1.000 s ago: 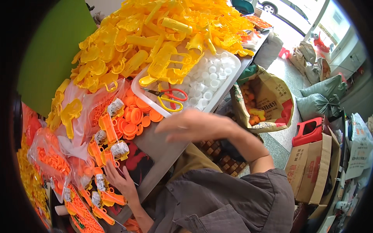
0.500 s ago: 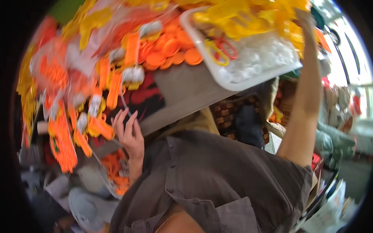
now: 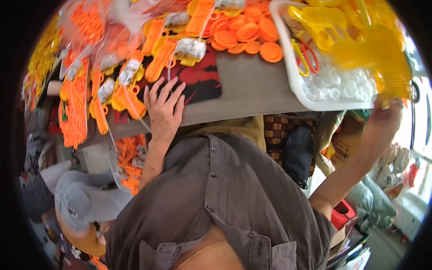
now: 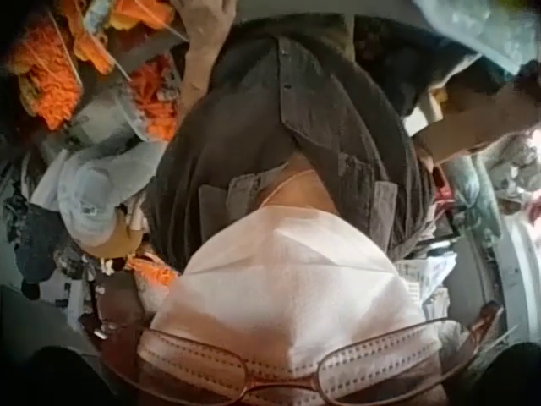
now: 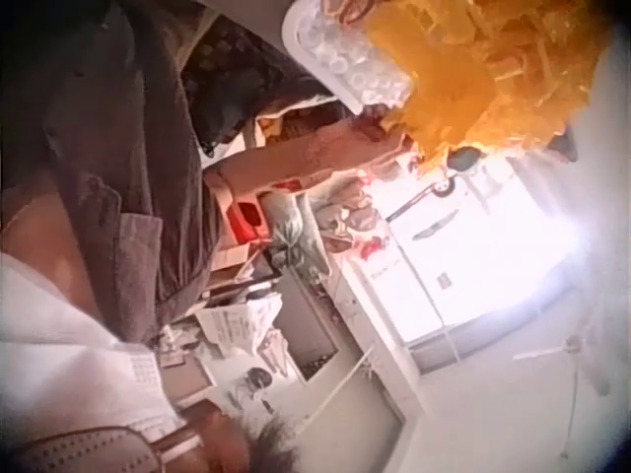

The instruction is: Assembling and packaging bright orange and yellow plastic toy guns at a workbench.

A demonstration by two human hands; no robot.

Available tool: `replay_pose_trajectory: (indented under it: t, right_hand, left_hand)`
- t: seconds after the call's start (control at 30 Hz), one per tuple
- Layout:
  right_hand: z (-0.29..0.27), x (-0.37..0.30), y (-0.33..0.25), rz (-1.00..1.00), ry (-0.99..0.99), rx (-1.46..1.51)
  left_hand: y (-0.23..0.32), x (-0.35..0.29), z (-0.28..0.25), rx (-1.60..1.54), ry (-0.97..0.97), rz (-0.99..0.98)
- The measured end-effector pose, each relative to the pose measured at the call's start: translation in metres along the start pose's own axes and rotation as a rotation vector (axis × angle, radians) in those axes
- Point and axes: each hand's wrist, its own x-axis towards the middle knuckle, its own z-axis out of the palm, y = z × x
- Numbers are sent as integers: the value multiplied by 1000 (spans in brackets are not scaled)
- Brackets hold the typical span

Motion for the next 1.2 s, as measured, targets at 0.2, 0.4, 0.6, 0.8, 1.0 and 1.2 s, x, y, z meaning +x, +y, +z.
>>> replay_pose_trajectory:
  t: [0.2,0.4,0.6,0.8,1.0,1.2]
  right_hand:
    - [102,-137,105,663,-403,84]
    - [136,-147,169,-432,-446,-887]
    - [129,-161,170,-420,-456,-813]
    - [127,-169,170,-404,-353,-744]
    - [127,-162,169,-294,-333,-699]
    - [132,-165,175,-527,-306,-716]
  left_hand:
    - [3,-12,-9,-192,238,27]
    - [-8,-121,-27,-298,310,-65]
    - [-88,-257,-31,-138,590,-834]
    - [-138,-245,-95,-110,900,-1062]
    - [-170,-168,-152,-27,1090,-706]
    - [-207,-76,-193,-8,933,-422]
